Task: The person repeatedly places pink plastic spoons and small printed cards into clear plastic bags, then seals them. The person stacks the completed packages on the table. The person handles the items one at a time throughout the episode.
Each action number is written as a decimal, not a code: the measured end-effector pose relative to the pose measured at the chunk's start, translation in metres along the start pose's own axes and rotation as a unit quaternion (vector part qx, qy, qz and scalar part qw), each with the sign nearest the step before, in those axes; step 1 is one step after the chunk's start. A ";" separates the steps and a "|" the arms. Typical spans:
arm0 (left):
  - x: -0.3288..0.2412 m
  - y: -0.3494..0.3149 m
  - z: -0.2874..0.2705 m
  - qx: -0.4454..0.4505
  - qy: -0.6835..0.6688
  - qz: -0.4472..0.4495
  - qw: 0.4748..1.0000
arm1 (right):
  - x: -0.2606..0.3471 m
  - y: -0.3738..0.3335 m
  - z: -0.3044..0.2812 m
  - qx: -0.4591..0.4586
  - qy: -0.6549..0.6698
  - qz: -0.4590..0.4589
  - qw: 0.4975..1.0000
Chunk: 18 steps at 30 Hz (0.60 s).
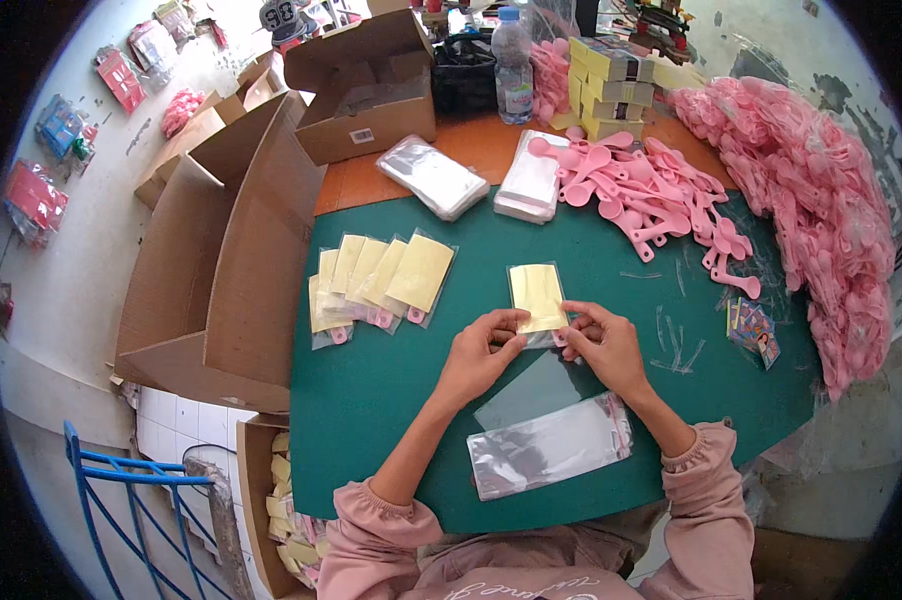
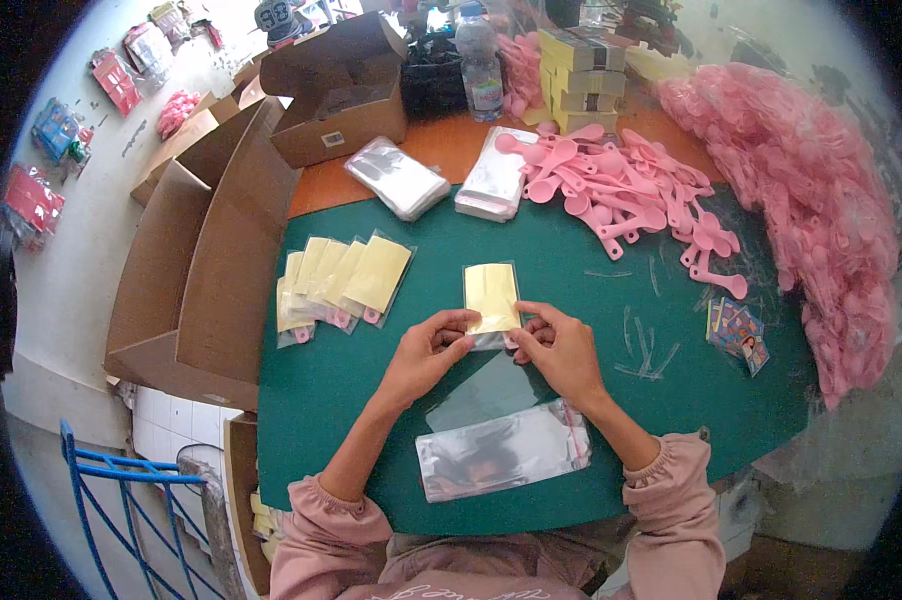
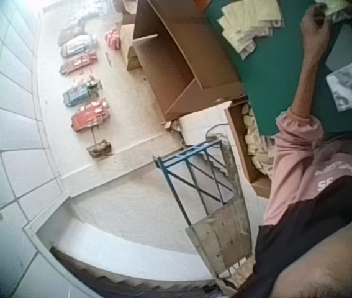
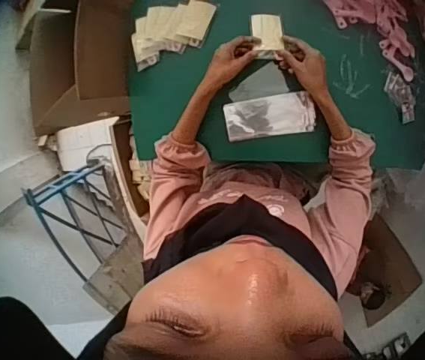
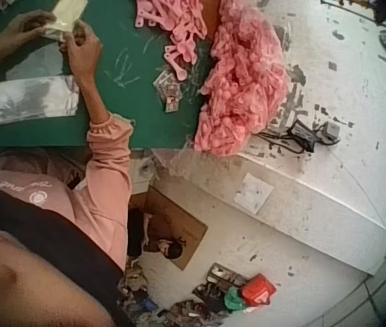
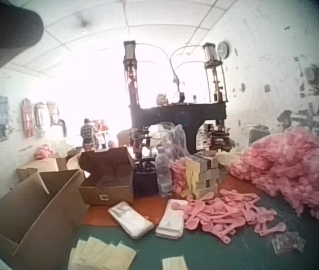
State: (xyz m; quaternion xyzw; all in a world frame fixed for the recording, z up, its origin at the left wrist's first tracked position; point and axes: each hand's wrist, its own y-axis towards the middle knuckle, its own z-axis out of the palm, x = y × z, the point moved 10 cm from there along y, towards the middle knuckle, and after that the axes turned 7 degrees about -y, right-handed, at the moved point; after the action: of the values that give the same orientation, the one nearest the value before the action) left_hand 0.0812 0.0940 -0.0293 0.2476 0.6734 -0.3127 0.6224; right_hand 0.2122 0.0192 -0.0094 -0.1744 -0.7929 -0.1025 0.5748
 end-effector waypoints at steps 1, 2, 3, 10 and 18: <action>0.000 -0.001 0.001 0.001 0.000 0.001 1.000 | -0.002 0.000 0.001 0.001 0.003 0.002 1.000; -0.002 -0.002 0.001 0.000 0.004 0.015 1.000 | -0.003 0.000 0.001 0.002 0.007 0.004 1.000; -0.005 -0.002 0.001 -0.002 0.009 0.029 1.000 | -0.001 0.000 -0.001 0.001 0.007 0.004 1.000; -0.010 -0.005 0.003 0.021 0.110 0.066 0.992 | 0.035 -0.008 0.004 -0.017 -0.262 -0.145 0.954; -0.093 -0.044 -0.067 -0.355 0.575 0.227 0.701 | 0.026 0.039 -0.110 -0.293 -0.498 -0.189 0.794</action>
State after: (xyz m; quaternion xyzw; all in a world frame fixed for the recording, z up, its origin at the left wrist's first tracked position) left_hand 0.0132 0.1187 0.0701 0.2853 0.8850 0.3036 0.2079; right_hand 0.3166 0.0191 0.0493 -0.2084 -0.9187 -0.3354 -0.0092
